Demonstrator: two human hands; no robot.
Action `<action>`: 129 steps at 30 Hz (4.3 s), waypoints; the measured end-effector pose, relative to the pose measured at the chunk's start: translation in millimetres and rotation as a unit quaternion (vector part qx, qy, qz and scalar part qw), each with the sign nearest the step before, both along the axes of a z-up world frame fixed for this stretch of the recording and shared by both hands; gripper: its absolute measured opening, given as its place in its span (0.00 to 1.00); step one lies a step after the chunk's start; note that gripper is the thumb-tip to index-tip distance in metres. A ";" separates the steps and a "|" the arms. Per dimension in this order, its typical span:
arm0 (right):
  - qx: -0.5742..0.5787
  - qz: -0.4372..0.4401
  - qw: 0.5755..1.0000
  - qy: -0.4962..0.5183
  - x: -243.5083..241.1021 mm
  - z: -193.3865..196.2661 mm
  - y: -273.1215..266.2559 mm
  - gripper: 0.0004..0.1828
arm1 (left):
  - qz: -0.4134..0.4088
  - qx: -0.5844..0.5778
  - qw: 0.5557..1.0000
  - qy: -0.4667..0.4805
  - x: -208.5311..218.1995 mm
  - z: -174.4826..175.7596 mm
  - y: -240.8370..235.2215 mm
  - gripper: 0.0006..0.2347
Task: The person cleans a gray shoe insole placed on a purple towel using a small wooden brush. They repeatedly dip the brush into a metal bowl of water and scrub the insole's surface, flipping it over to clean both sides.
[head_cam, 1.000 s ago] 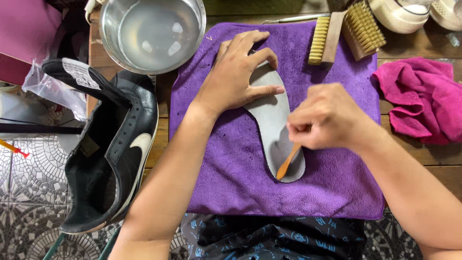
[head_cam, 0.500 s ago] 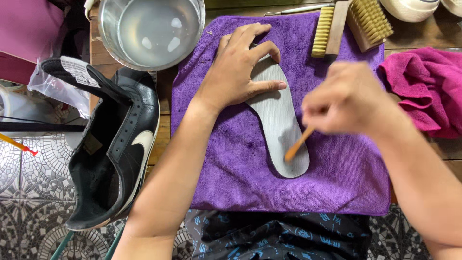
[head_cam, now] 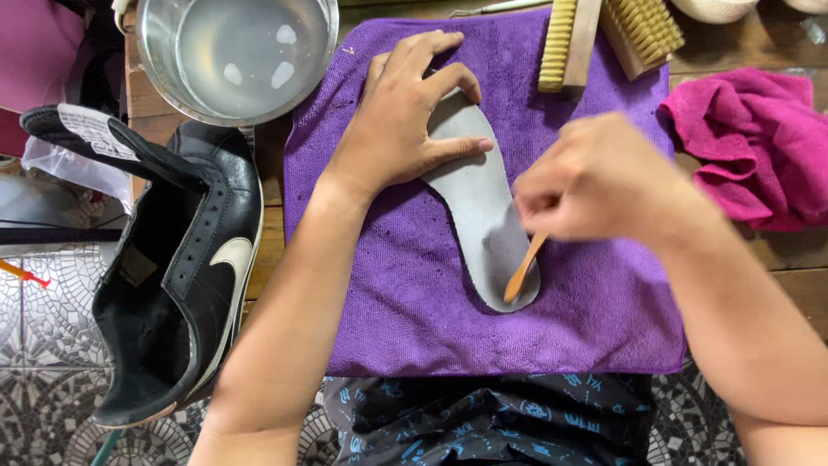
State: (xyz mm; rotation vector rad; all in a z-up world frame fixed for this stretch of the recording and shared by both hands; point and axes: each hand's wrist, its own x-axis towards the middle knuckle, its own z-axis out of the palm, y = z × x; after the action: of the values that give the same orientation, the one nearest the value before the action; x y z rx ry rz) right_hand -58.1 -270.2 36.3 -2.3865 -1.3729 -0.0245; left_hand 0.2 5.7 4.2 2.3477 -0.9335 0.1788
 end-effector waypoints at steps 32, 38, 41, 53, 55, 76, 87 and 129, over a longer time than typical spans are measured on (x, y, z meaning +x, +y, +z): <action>0.201 -0.289 0.934 0.060 55.7 -39.6 -103.0 0.33 | 0.012 -0.219 0.976 0.004 -32.6 82.1 29.2 0.02; 0.247 -0.308 0.917 0.058 50.3 -28.7 -98.7 0.30 | 0.135 -0.152 0.967 0.154 -16.7 65.2 41.5 0.03; 0.215 -0.258 0.940 0.056 49.1 -17.4 -93.0 0.30 | 0.344 0.173 0.874 0.295 -23.0 92.8 23.5 0.14; 0.068 -0.198 0.978 -0.013 51.2 -46.0 -62.0 0.23 | -0.167 -0.038 0.982 0.083 -42.9 55.0 -22.8 0.17; 0.069 -0.194 0.978 -0.024 47.2 -44.3 -51.7 0.23 | -0.160 -0.004 0.984 0.082 -40.5 37.0 -27.5 0.19; 0.055 -0.299 0.945 -0.121 32.8 -54.2 -56.9 0.21 | -0.142 0.000 0.987 0.073 -32.9 22.4 -33.4 0.30; 0.073 -0.332 0.934 -0.114 -0.2 -54.5 -60.5 0.22 | -0.130 0.001 0.988 0.087 -33.3 17.2 -31.1 0.33; -0.025 -0.428 0.879 -0.210 -65.7 -62.5 -67.7 0.32 | -0.161 0.012 0.985 0.066 -31.8 12.9 -29.7 0.31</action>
State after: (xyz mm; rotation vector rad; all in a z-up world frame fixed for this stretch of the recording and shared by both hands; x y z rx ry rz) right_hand -123.9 -337.9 -26.2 -2.9369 -0.3257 -0.7847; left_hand -31.6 -24.0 17.2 2.1634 -1.2349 -0.1159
